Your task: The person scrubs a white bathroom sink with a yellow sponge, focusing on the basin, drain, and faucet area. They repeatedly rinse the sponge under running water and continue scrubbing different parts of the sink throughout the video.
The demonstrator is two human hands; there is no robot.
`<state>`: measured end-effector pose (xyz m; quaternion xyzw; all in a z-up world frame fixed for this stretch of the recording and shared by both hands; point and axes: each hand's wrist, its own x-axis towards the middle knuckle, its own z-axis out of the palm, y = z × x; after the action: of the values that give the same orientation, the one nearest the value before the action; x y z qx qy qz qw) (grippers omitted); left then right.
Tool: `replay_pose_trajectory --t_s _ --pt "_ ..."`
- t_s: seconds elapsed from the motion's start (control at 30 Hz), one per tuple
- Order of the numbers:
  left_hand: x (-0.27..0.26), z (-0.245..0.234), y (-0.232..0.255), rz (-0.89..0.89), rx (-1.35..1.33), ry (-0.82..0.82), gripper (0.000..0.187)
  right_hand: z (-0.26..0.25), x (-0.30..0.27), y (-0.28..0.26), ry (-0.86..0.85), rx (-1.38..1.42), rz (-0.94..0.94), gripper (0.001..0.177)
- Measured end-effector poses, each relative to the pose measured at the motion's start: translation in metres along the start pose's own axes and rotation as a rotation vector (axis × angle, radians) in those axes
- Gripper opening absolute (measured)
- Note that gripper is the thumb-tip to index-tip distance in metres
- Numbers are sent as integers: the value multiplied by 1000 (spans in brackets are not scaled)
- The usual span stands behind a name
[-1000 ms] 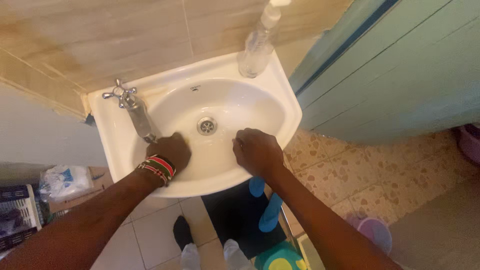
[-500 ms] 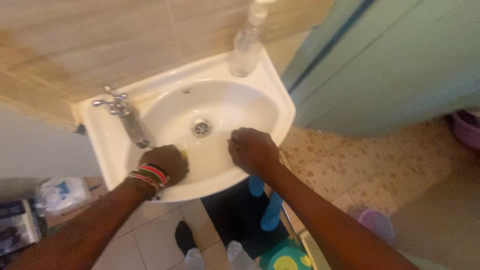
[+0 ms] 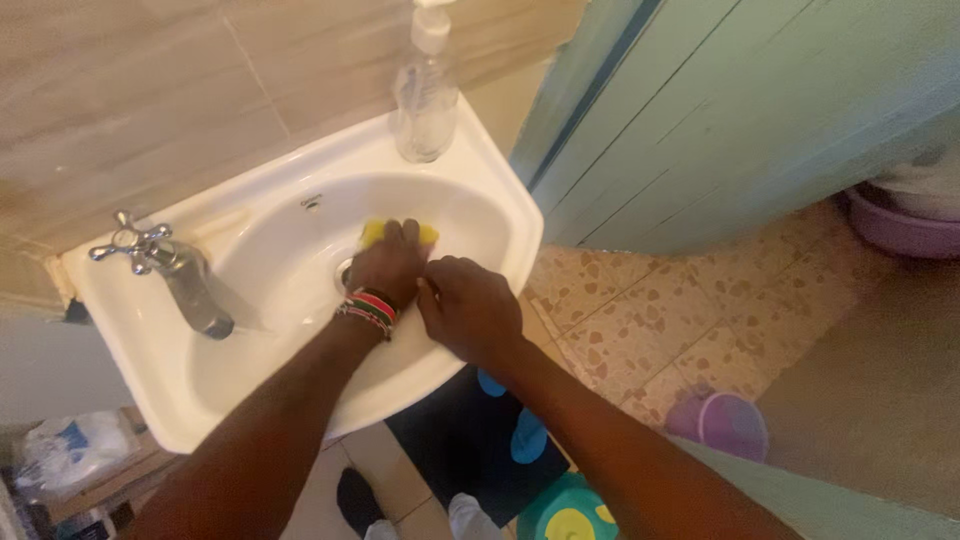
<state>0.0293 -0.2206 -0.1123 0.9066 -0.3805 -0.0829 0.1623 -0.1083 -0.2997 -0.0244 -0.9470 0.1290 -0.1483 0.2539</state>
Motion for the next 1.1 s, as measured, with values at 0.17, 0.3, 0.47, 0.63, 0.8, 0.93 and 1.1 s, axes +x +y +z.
replay_pose_trajectory --t_s 0.17,0.3,0.47,0.63,0.8,0.93,1.1 --pt "-19 -7 -64 200 191 234 23 2 -4 4 28 -14 -61 19" --pt "-51 -25 -79 -30 258 -4 21 1 -4 0 27 -33 -64 18" --pt "-89 -63 -76 -316 236 -391 36 3 -5 1 27 -41 -134 18" --pt "-115 -58 -89 100 590 -363 31 16 -12 9 437 -93 -493 15" --pt "-86 -51 -77 -190 196 -42 32 13 -11 12 66 -63 -205 17" --pt "-108 -72 -71 -277 248 -467 43 11 -12 7 319 27 -428 18" --pt "-107 -78 -80 -249 307 -520 37 6 -9 3 51 -28 -167 19"
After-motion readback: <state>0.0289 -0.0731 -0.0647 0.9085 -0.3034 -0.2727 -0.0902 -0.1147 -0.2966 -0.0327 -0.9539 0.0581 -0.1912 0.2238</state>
